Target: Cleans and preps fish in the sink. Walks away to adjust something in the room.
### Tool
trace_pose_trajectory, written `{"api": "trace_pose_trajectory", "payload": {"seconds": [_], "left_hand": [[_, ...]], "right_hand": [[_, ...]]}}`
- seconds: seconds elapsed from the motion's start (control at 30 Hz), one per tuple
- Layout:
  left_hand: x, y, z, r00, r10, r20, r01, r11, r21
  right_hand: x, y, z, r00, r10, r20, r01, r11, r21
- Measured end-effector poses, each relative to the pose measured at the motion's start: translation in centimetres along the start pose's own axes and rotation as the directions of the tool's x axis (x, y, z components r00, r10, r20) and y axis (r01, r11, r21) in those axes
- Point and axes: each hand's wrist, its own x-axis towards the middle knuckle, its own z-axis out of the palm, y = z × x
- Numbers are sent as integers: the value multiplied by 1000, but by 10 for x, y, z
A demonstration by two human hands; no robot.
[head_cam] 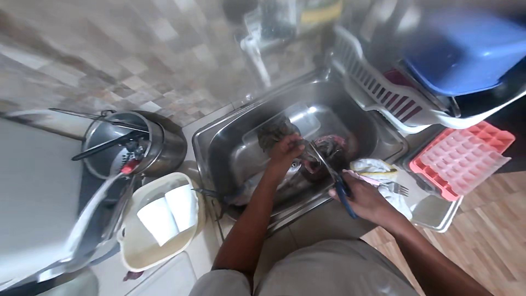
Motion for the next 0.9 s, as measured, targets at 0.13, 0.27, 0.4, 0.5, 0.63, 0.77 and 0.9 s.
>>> {"api": "trace_pose_trajectory", "payload": {"seconds": [0.13, 0.27, 0.4, 0.5, 0.63, 0.77, 0.9], "left_hand": [[-2, 1, 1, 1000, -3, 11, 3, 1000, 21], [-4, 3, 1, 1000, -7, 22, 6, 998, 57], [-8, 10, -1, 999, -28, 43, 23, 993, 118], [-4, 7, -4, 996, -49, 68, 39, 988, 151], [0, 0, -6, 989, -75, 124, 55, 986, 160], [6, -6, -5, 977, -117, 177, 93, 987, 134], [9, -6, -1, 970, -167, 174, 139, 977, 162]], "right_hand": [[0, -2, -1, 1000, 11, -1, -11, 1000, -8], [1, -3, -2, 1000, 12, 5, -12, 1000, -20], [2, 0, -3, 1000, 17, 9, -17, 1000, -5], [3, 2, -1, 1000, 20, 1, -20, 1000, 15], [3, 3, 0, 1000, 22, 1, -22, 999, 39], [4, 12, 3, 1000, -6, -24, 8, 997, 79], [3, 20, 7, 998, -36, -57, 47, 979, 199]]}}
